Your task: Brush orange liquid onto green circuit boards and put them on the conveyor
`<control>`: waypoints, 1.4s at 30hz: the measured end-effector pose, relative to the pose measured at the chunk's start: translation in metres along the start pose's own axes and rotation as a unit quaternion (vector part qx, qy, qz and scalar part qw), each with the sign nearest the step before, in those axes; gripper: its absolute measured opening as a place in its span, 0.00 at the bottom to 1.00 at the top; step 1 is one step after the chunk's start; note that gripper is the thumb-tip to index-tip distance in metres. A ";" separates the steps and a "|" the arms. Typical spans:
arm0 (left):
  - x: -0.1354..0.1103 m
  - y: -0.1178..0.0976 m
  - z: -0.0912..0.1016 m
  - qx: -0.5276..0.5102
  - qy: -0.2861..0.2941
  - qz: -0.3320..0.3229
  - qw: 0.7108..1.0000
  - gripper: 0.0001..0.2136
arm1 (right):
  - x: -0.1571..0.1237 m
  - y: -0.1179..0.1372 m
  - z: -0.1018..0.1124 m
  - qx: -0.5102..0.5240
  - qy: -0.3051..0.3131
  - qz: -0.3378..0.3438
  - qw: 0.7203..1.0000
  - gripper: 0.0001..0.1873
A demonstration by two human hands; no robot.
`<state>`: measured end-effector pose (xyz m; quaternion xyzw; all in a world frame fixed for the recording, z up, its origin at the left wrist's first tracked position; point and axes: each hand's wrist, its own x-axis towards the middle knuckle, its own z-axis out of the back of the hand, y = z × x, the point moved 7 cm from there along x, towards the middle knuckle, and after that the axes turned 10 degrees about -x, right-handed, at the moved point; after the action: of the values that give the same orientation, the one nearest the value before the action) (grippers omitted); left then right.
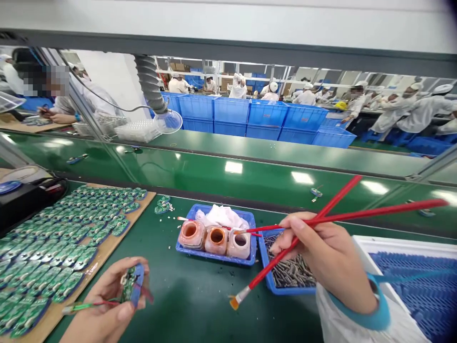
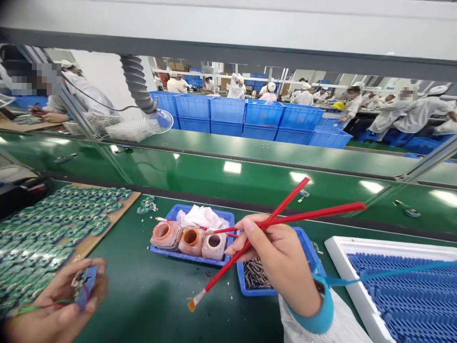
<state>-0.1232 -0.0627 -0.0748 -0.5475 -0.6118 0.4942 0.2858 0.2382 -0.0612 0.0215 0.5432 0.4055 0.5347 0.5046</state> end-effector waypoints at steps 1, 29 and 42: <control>0.000 0.001 -0.001 -0.012 0.001 0.001 1.000 0.23 | 0.002 0.005 -0.005 -0.002 0.011 0.011 1.000 0.18; 0.004 -0.002 -0.023 0.060 0.048 0.062 0.995 0.26 | 0.012 0.007 -0.071 -0.155 0.152 0.062 0.974 0.18; -0.004 -0.006 -0.034 -0.007 0.059 -0.011 0.998 0.29 | -0.002 0.018 -0.062 -0.237 0.113 0.154 0.953 0.15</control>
<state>-0.0945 -0.0559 -0.0565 -0.5709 -0.6035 0.4531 0.3232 0.1753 -0.0587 0.0343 0.4003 0.2325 0.7445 0.4810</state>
